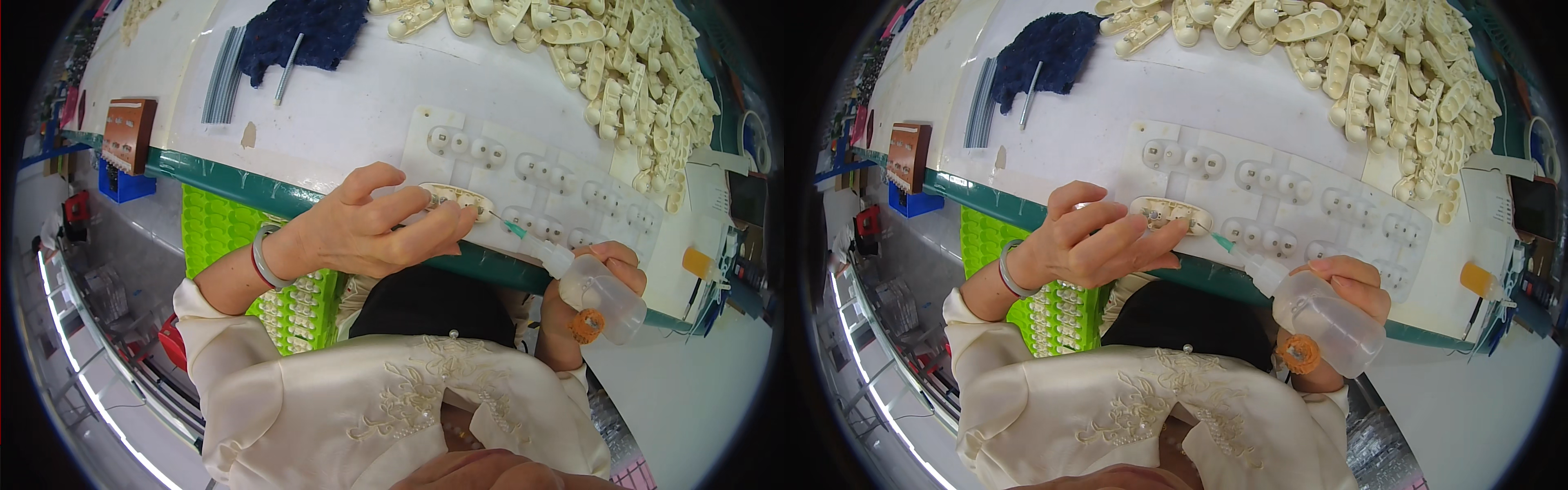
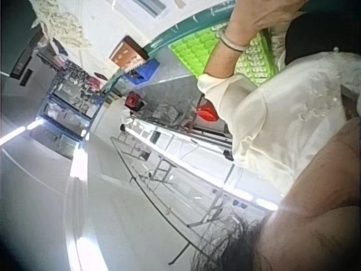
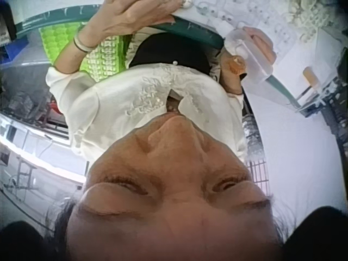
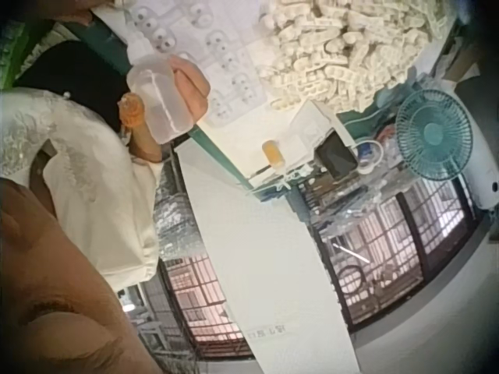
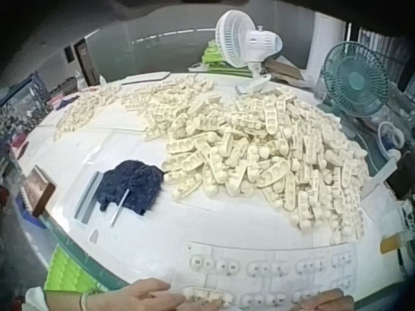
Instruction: The recorder is assembling small plastic housing components by applying adhesive and fitting parts together.
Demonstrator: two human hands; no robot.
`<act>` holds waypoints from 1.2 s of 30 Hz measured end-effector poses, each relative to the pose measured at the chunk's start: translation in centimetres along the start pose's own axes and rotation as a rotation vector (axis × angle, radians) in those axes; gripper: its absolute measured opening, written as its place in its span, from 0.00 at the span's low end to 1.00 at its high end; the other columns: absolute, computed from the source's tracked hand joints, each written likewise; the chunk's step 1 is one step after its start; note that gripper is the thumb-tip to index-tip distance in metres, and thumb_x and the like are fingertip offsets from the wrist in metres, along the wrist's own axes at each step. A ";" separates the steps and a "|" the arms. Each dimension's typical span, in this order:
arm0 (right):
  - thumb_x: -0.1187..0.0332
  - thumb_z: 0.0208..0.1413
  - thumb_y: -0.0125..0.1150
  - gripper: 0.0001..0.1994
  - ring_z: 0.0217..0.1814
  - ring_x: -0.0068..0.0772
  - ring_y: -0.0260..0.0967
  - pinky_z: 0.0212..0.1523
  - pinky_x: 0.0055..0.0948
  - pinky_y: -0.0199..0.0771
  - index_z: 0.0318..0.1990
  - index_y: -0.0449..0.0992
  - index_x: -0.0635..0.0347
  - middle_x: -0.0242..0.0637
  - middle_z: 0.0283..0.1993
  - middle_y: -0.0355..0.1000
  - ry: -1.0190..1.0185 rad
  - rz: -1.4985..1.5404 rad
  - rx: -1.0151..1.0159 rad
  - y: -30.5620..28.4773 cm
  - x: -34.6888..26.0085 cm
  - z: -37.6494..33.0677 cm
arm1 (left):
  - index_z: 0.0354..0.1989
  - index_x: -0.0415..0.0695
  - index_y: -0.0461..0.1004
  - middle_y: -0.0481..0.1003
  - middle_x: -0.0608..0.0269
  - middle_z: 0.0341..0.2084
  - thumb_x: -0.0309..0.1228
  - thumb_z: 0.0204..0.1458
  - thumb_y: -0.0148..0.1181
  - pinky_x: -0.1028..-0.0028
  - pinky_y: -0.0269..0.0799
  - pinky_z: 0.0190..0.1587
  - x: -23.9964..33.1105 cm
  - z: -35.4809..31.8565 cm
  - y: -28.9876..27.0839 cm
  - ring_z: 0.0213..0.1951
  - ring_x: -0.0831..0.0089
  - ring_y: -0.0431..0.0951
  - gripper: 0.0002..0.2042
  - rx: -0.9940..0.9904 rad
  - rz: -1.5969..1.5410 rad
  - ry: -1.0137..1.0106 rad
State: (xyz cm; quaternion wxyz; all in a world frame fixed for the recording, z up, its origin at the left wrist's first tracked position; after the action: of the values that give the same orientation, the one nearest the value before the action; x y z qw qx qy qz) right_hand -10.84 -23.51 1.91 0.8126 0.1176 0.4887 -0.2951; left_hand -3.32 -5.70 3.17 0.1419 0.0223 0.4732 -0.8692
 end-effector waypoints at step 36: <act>0.74 0.46 0.61 0.17 0.30 0.24 0.65 0.29 0.18 0.68 0.40 0.59 0.56 0.40 0.39 0.63 -0.090 -0.160 -0.055 -0.5 0.6 -0.2 | 0.38 0.57 0.79 0.58 0.69 0.36 0.48 0.36 0.66 0.76 0.62 0.36 -0.3 -0.8 0.0 0.35 0.76 0.61 0.19 0.080 -0.088 -0.024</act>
State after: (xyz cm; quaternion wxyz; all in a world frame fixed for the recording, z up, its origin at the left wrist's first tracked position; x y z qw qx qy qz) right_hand -11.06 -24.08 1.35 0.8105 0.0424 0.4675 -0.3503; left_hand -3.15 -4.99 2.75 0.1080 -0.0034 0.4370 -0.8930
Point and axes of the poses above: each hand's wrist, its own z-axis towards the middle knuckle, its own y-axis out of the palm, x = y × z, the point moved 9 cm from there along z, towards the middle knuckle
